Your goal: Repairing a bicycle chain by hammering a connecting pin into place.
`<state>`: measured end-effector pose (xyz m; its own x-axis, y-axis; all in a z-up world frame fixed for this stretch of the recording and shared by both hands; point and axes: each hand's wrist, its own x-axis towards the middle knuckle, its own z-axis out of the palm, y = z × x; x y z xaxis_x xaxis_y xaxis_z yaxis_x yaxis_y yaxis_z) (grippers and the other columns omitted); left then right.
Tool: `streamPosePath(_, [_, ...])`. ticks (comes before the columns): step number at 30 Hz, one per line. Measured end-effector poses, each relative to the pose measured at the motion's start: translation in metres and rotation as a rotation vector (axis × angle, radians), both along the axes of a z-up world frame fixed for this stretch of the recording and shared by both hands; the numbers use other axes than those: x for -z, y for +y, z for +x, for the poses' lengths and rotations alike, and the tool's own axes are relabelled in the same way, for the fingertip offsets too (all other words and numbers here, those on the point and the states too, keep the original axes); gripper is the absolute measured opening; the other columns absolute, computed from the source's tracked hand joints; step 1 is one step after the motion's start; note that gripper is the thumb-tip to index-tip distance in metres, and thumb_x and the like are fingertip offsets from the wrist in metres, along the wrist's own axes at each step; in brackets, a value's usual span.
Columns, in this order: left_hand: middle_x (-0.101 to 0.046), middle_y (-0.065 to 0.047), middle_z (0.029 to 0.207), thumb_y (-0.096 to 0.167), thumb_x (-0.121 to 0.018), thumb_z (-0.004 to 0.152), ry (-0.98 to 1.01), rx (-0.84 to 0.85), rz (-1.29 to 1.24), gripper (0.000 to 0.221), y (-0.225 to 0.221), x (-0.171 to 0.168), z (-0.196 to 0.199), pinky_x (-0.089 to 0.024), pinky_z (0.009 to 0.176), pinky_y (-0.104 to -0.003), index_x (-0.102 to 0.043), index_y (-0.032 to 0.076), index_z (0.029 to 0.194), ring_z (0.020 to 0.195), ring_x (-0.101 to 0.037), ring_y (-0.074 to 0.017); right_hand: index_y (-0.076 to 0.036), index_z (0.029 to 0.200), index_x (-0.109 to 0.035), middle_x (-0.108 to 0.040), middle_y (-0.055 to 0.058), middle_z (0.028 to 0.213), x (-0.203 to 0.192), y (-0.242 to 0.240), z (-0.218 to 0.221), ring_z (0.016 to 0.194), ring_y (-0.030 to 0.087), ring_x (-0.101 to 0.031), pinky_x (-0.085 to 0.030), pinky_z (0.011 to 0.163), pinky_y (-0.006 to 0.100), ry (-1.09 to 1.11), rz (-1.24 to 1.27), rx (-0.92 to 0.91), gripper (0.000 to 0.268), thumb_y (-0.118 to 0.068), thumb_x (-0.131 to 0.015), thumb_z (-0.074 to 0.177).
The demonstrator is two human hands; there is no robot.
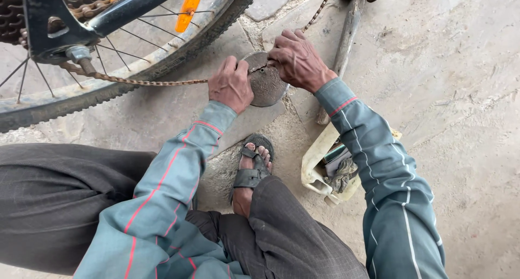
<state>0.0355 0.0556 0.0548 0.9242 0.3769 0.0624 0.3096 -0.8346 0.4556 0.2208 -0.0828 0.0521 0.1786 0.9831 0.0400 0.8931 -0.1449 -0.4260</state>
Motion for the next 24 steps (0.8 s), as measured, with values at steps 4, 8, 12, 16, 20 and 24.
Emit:
streamPosePath(4, [-0.060,-0.018,0.103,0.017,-0.065,0.089,0.249,0.021,-0.160,0.020,0.014,-0.016,0.013,-0.052,0.075,-0.050,-0.063,0.001,0.101,0.093,-0.066,-0.0387,-0.008,0.088,-0.075,-0.060,0.005,0.084,-0.016,-0.001,0.000,0.089,0.021,-0.055,-0.046,0.084,0.039,0.009,-0.027,-0.027,0.013,-0.017,-0.070,0.096])
streamPosePath(8, [-0.065,-0.024,0.106,0.026,-0.060,0.094,0.686,0.173,-0.286,0.025,0.023,-0.016,0.016,-0.049,0.091,-0.053,-0.066,0.008,0.109,0.099,-0.067,-0.0421,-0.011,0.089,-0.073,-0.057,0.001,0.080,-0.003,0.001,0.007,0.084,0.019,-0.054,-0.044,0.082,0.039,0.035,-0.073,-0.097,0.011,-0.010,-0.064,0.095])
streamPosePath(12, [-0.066,-0.023,0.101,0.022,-0.062,0.086,0.419,0.108,-0.114,0.021,0.005,0.028,0.001,-0.046,0.090,-0.056,-0.068,0.008,0.101,0.099,-0.065,-0.0428,-0.011,0.083,-0.064,-0.054,0.003,0.081,0.014,0.001,0.008,0.083,0.019,-0.052,-0.044,0.083,0.038,-0.048,-0.101,-0.114,0.012,-0.007,-0.062,0.094])
streamPosePath(16, [-0.067,-0.020,0.103,0.020,-0.061,0.091,0.445,0.073,-0.030,0.018,0.009,0.034,0.002,-0.046,0.092,-0.055,-0.067,0.009,0.103,0.102,-0.065,-0.0416,-0.011,0.085,-0.061,-0.052,0.005,0.084,0.012,0.003,-0.001,0.084,0.020,-0.051,-0.044,0.083,0.038,-0.121,-0.095,-0.077,0.007,-0.006,-0.061,0.090])
streamPosePath(20, [-0.070,-0.022,0.100,0.035,-0.059,0.096,0.595,0.117,-0.155,0.030,0.042,-0.023,0.017,-0.052,0.084,-0.051,-0.068,0.007,0.105,0.096,-0.070,-0.0399,-0.007,0.089,-0.058,-0.050,0.008,0.087,0.009,0.002,0.000,0.086,0.021,-0.050,-0.044,0.083,0.040,-0.165,-0.095,-0.090,0.002,-0.007,-0.060,0.088])
streamPosePath(24, [-0.080,-0.018,0.093,0.051,-0.047,0.104,1.051,0.209,-0.462,0.053,0.061,-0.053,0.015,-0.059,0.076,-0.048,-0.076,0.007,0.094,0.088,-0.080,-0.0340,-0.008,0.088,-0.056,-0.049,0.008,0.086,0.010,-0.009,-0.003,0.086,0.022,-0.049,-0.043,0.084,0.040,-0.120,-0.190,-0.087,0.006,-0.007,-0.058,0.093])
